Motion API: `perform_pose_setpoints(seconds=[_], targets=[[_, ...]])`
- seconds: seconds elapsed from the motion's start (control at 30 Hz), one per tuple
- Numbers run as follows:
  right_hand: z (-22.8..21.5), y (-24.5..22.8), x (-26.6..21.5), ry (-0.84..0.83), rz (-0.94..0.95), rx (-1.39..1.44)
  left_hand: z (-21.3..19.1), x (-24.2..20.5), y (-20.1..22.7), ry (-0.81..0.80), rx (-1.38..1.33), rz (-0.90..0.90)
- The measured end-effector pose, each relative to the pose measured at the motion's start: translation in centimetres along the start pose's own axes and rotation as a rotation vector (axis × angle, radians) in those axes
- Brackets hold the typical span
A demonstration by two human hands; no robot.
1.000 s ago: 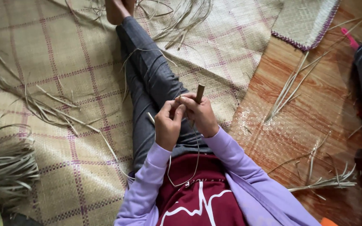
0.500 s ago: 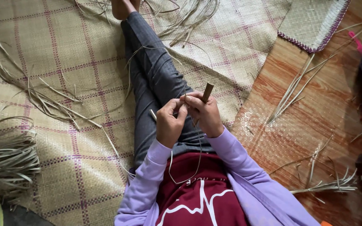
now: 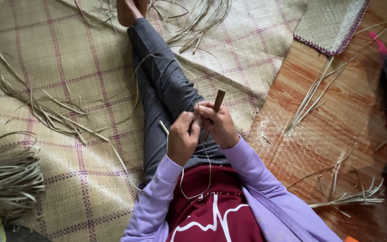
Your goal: A person is sitting on the floor weaving thin fiber strips into a craft project.
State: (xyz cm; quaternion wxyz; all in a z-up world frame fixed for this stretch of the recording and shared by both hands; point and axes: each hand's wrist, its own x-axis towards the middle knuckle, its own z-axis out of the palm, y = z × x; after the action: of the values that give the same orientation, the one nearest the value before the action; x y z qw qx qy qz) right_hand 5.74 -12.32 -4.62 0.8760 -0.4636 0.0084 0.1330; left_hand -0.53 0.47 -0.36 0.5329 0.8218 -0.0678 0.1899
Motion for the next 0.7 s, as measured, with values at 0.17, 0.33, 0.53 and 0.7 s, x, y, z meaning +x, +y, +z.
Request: perform_pose_setpoints(seconds=[0.17,0.33,0.53,0.7], targets=[[-0.6,-1.4,0.7,0.03,0.002,0.027,1.5,-2.1,-1.3,-0.049,0.02,0.048],[-2.5,-2.4,2.6,0.046,-0.013,0.129,2.4,-5.0,-1.7,-0.165,-0.021,0.024],[-2.7,-9.8,0.1,-0.082,-1.172,-0.771,4.0,-6.4,-2.8,-0.216,-0.102,-0.038],[0.3,-11.4,0.0,0.162,-0.409,-0.469,3.0,-3.2,-1.5,-0.085,-0.292,-0.283]])
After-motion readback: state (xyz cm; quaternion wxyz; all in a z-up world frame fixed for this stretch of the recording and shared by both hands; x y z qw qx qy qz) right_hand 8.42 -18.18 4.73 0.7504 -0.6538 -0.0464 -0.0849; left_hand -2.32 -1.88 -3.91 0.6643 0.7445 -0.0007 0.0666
